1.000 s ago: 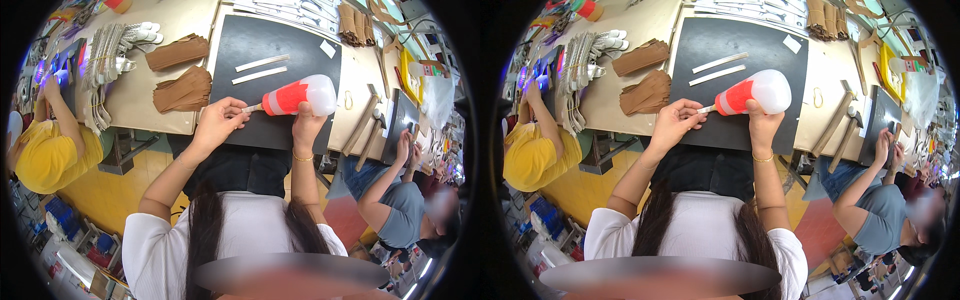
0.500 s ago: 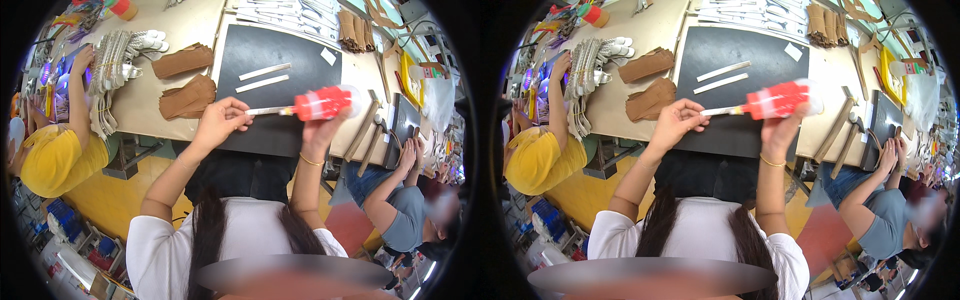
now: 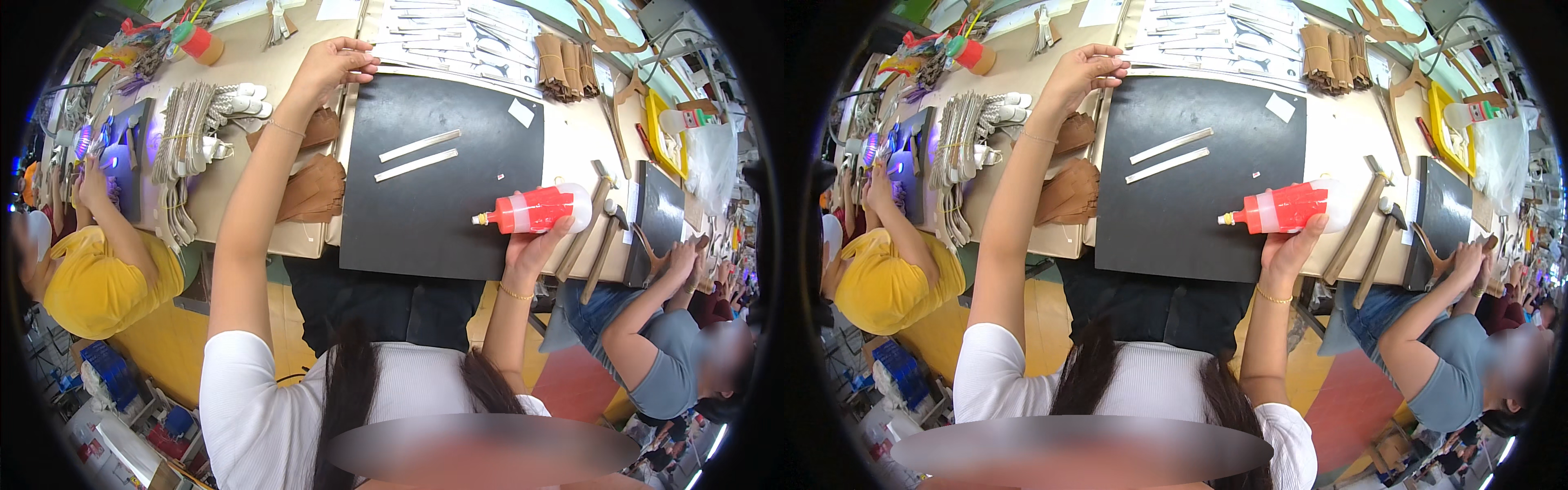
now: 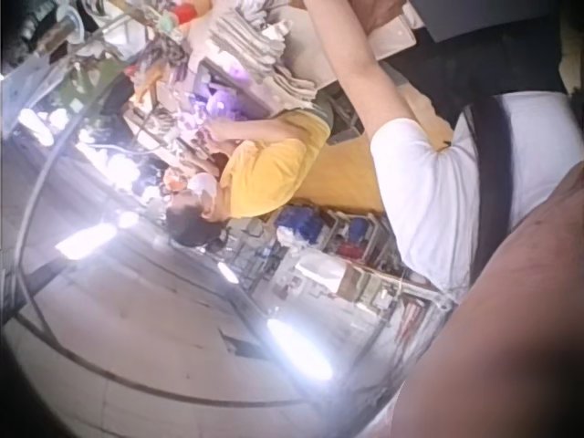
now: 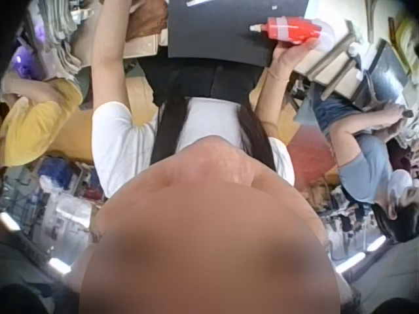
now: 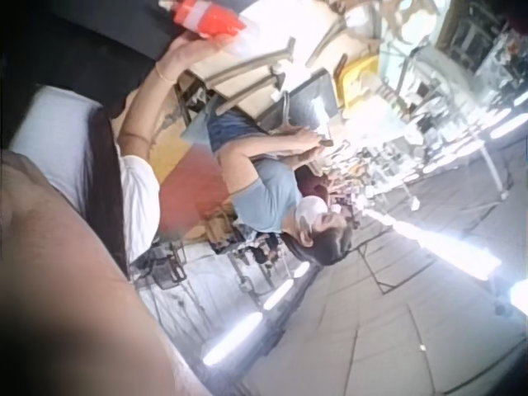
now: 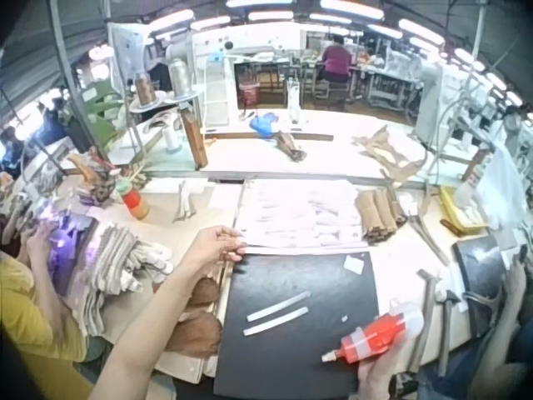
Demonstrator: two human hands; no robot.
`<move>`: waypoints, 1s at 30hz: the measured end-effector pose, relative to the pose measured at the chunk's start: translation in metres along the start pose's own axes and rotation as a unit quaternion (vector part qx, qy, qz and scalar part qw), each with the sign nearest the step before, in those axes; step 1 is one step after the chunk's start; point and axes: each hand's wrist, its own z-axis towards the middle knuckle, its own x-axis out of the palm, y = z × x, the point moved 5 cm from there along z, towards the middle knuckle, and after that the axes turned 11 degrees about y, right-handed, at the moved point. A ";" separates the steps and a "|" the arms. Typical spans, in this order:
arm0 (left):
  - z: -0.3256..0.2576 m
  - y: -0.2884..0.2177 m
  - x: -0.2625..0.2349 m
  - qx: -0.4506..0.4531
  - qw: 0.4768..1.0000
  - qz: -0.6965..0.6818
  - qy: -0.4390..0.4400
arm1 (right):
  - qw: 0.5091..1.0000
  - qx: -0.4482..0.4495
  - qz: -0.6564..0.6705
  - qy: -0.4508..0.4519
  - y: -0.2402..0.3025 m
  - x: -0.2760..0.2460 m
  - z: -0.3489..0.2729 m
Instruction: The person applies glue from a red bottle to thin white strips and places them on a black mat. They handle the strips one at a time, arranging them in a small pile on the mat.
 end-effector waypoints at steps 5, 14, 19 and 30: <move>0.015 0.008 -0.023 -0.033 0.999 0.021 -0.011 | 1.000 0.008 0.004 -0.004 0.001 0.000 0.001; -0.006 -0.011 -0.029 0.041 0.873 0.459 -0.159 | 1.000 0.005 -0.004 0.022 -0.001 -0.002 0.001; -0.060 -0.001 0.045 0.046 0.898 0.437 -0.009 | 1.000 0.008 -0.004 0.028 -0.002 -0.002 0.000; -0.105 0.002 0.095 0.007 0.958 0.286 -0.014 | 0.999 0.017 0.032 0.007 0.000 -0.002 0.000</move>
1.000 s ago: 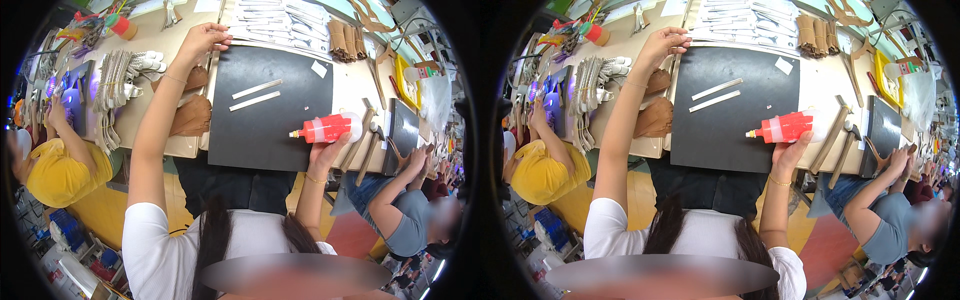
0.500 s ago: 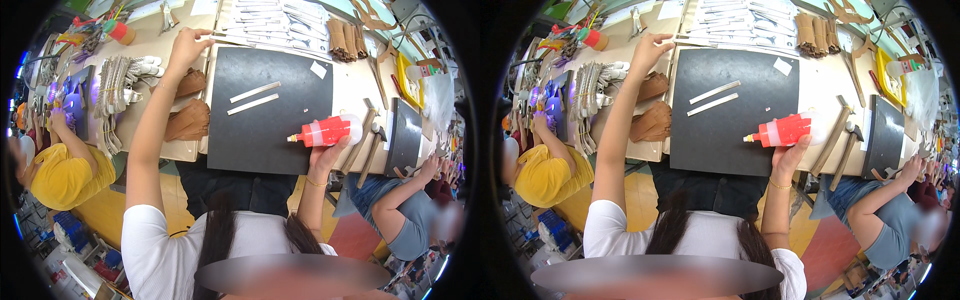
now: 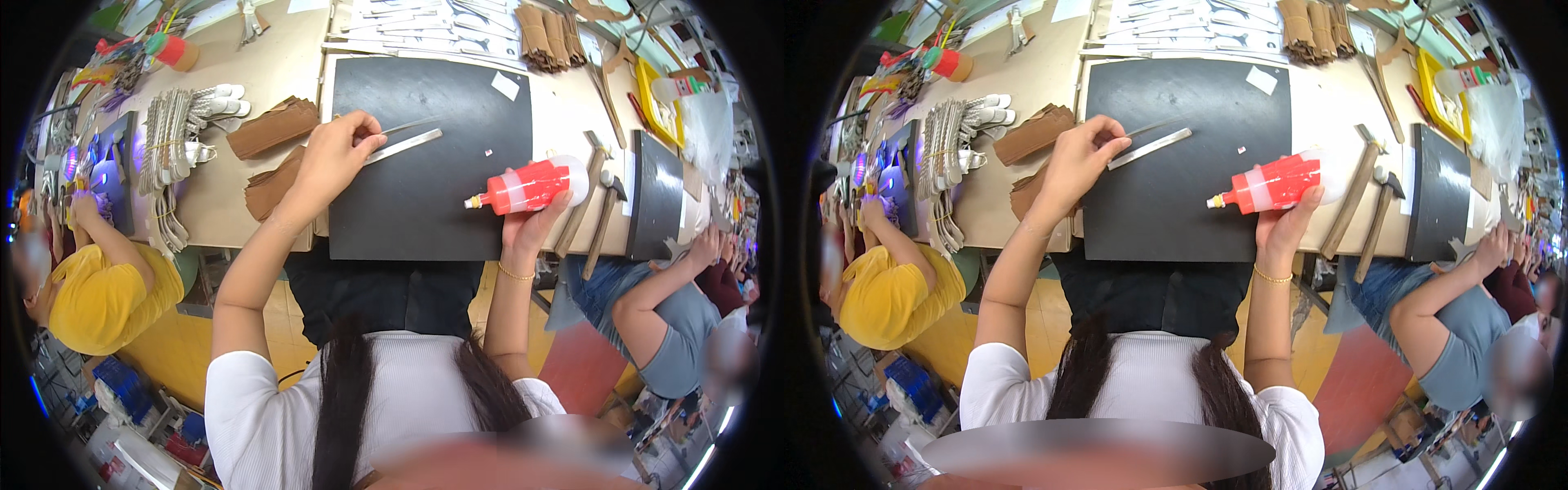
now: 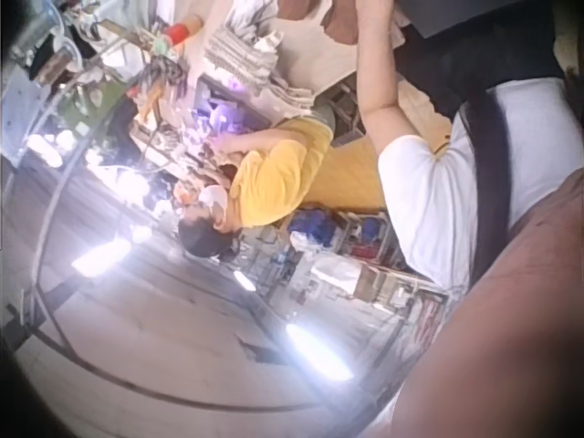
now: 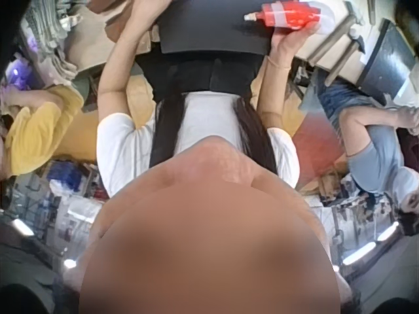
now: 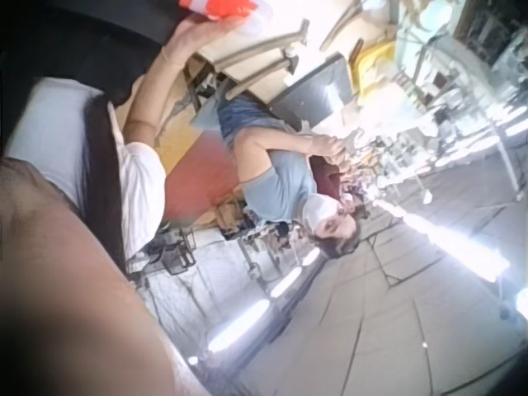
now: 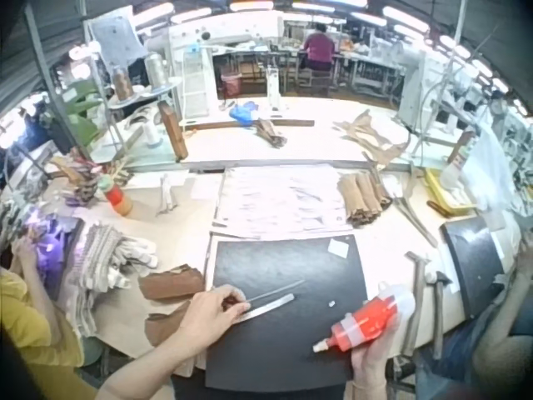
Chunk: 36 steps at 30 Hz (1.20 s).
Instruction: The person applies glue from a red bottle to thin white strips and places them on a black mat. They handle the strips one at a time, arranging them in a small pile on the mat.
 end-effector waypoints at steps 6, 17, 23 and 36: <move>-0.045 0.005 0.048 -0.105 0.935 -0.307 0.143 | 0.998 -0.052 -0.037 -0.023 0.017 -0.006 -0.006; -0.069 0.040 0.059 -0.127 0.900 -0.413 0.054 | 0.968 -0.149 -0.193 0.062 0.028 0.015 -0.001; -0.073 0.039 0.061 -0.120 0.904 -0.409 0.031 | 0.955 -0.166 -0.238 0.058 0.028 0.024 -0.004; -0.074 0.043 0.062 -0.126 0.904 -0.408 0.039 | 0.947 -0.116 -0.277 0.110 0.013 0.030 -0.009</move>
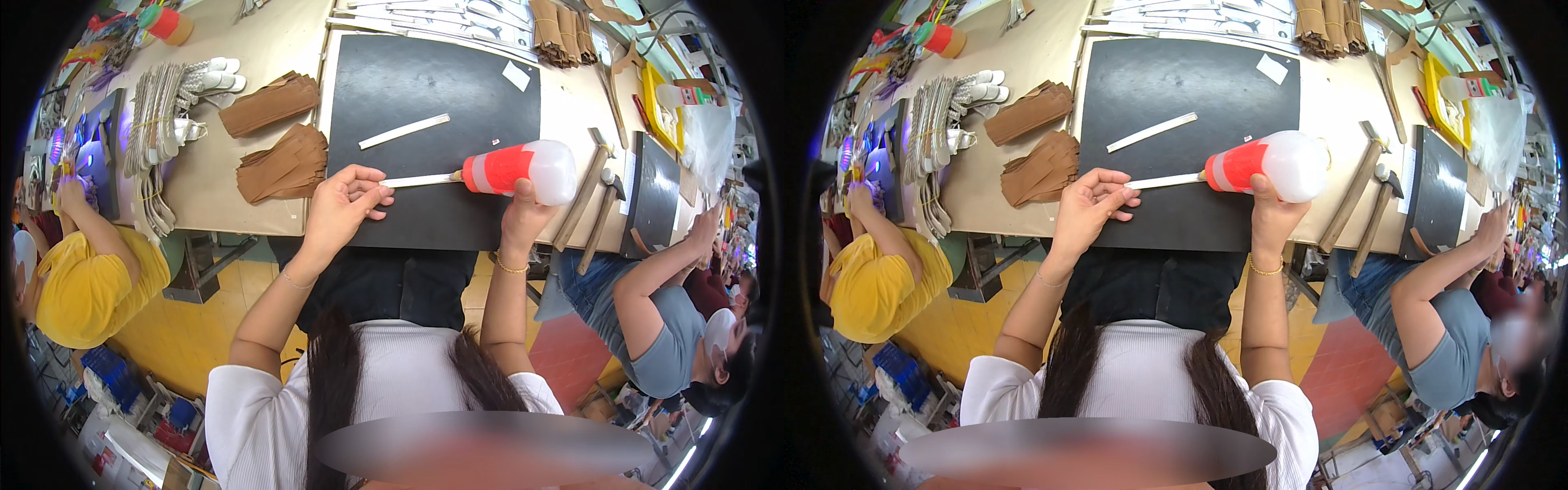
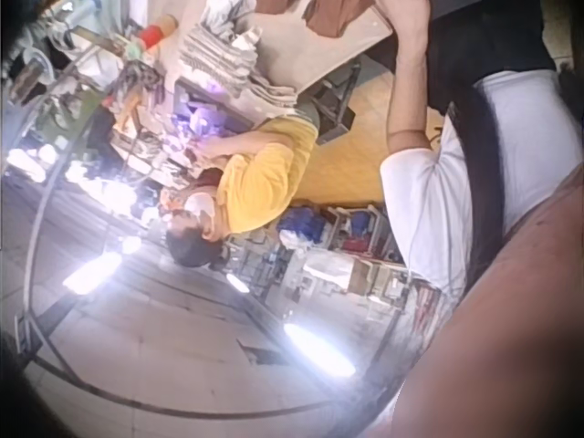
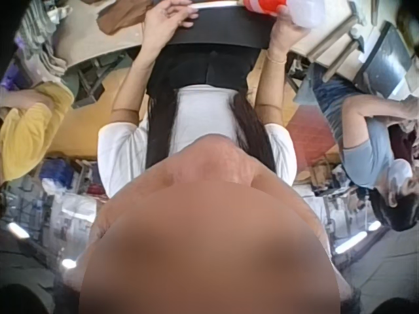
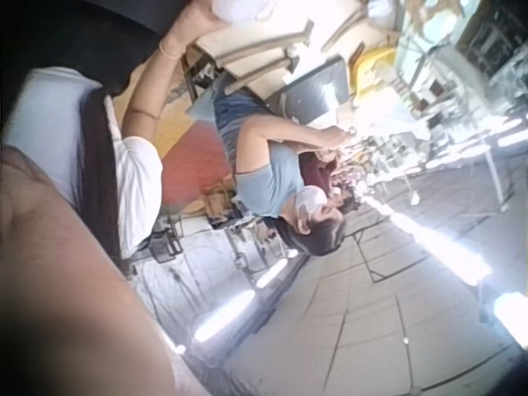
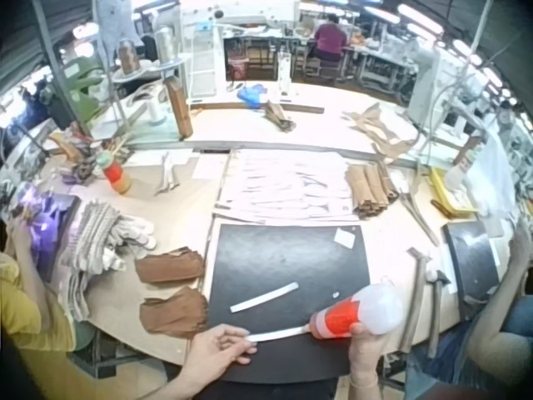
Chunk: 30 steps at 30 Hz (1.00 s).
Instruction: The person applies glue from a red bottle to thin white strips and places them on a black mat. They handle the strips one at a time, arranging them in a small pile on the mat.
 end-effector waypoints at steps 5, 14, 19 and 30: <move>-0.001 -0.002 0.001 -0.002 1.000 0.010 -0.002 | 0.998 0.024 0.063 0.002 -0.002 0.023 -0.004; -0.001 -0.002 0.002 0.001 1.000 0.020 -0.005 | 0.987 0.043 0.150 0.042 -0.005 0.060 -0.012; -0.003 -0.004 0.003 0.032 0.998 0.046 -0.014 | 0.983 0.047 0.172 0.050 -0.006 0.072 -0.014; -0.003 0.001 0.000 -0.005 1.000 0.001 0.009 | 0.948 0.121 0.280 -0.091 -0.014 0.032 0.005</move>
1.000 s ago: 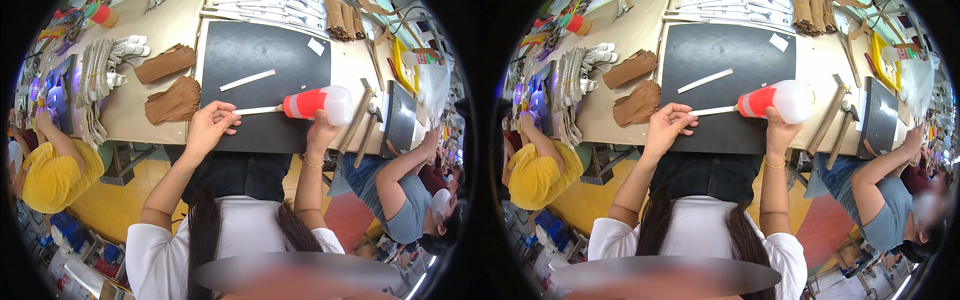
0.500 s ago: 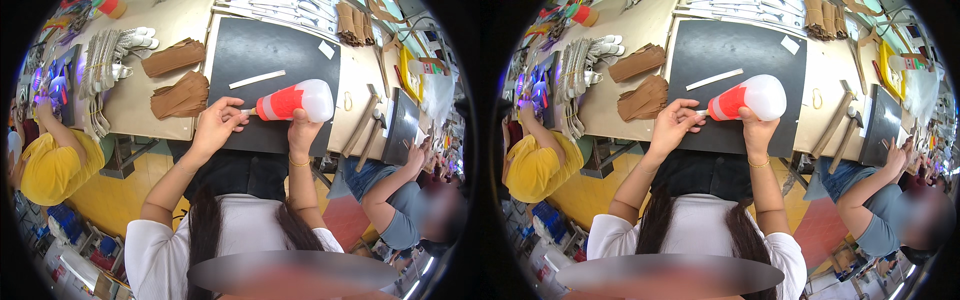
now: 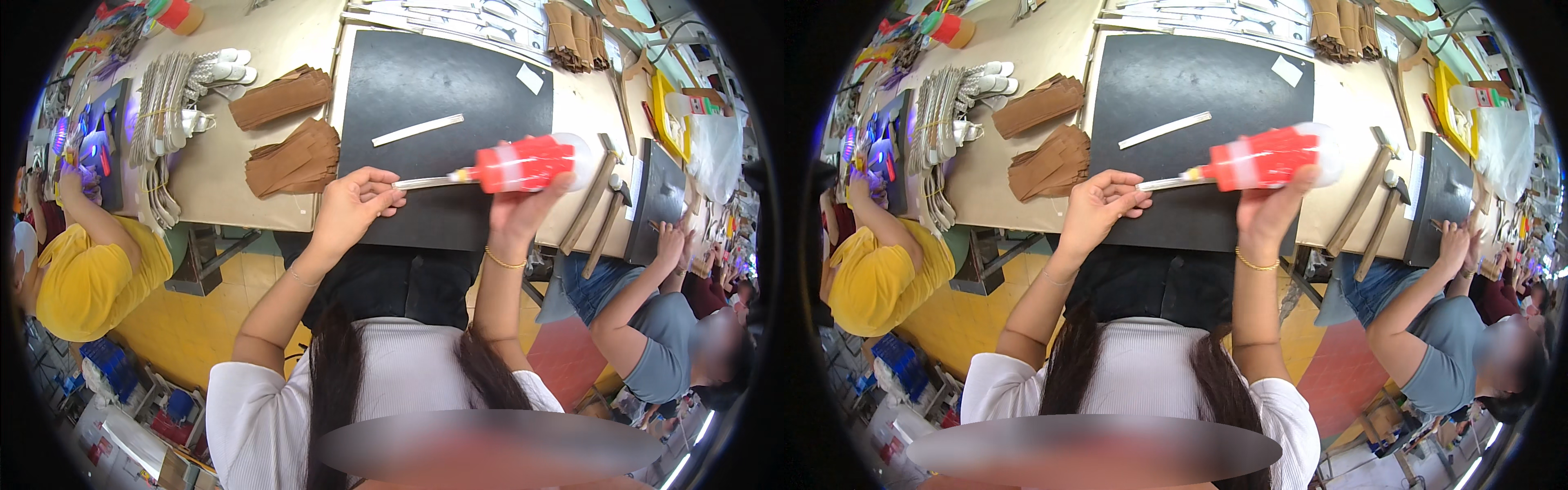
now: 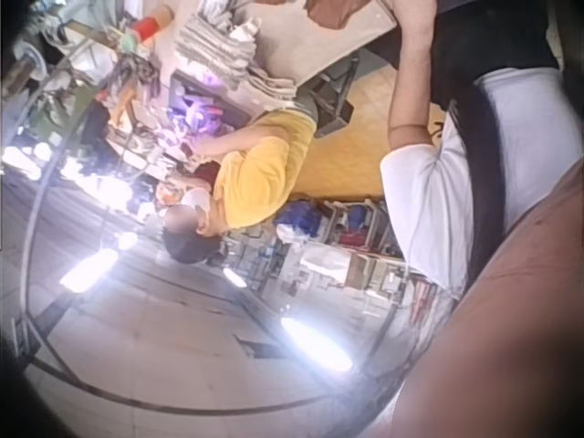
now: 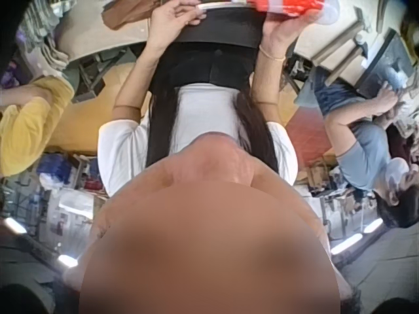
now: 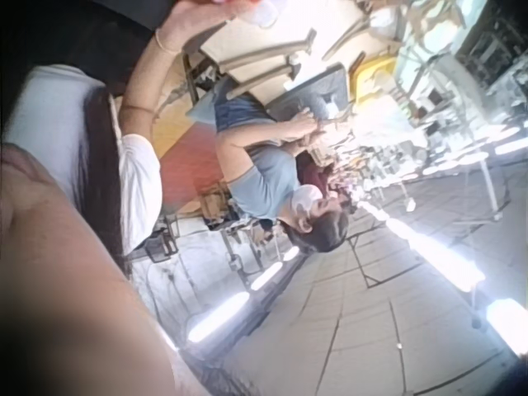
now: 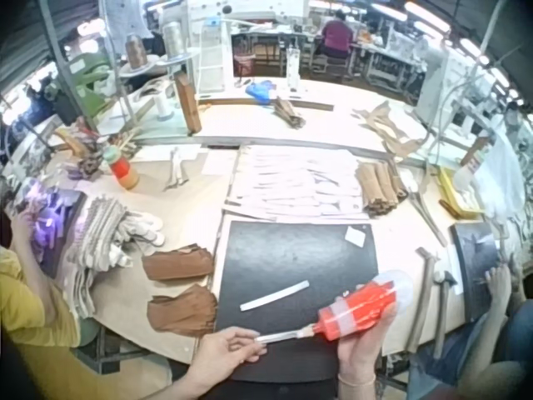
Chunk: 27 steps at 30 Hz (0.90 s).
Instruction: The person applies glue from a red bottle to thin white strips and places them on a black mat. They handle the strips one at a time, arranging them in a small pile on the mat.
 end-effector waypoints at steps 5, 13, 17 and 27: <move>0.004 -0.003 -0.005 -0.028 0.998 -0.048 0.001 | 0.994 -0.064 -0.053 -0.071 0.027 -0.037 0.002; 0.005 -0.015 -0.002 -0.030 0.998 -0.046 -0.005 | 0.994 -0.080 -0.073 0.014 0.017 -0.044 -0.003; 0.017 -0.047 -0.013 0.021 1.000 -0.019 -0.010 | 0.998 -0.045 -0.035 -0.040 0.017 -0.049 -0.002; 0.109 -0.117 -0.071 0.109 0.987 0.102 -0.058 | 0.996 -0.033 -0.083 0.021 0.017 -0.042 -0.015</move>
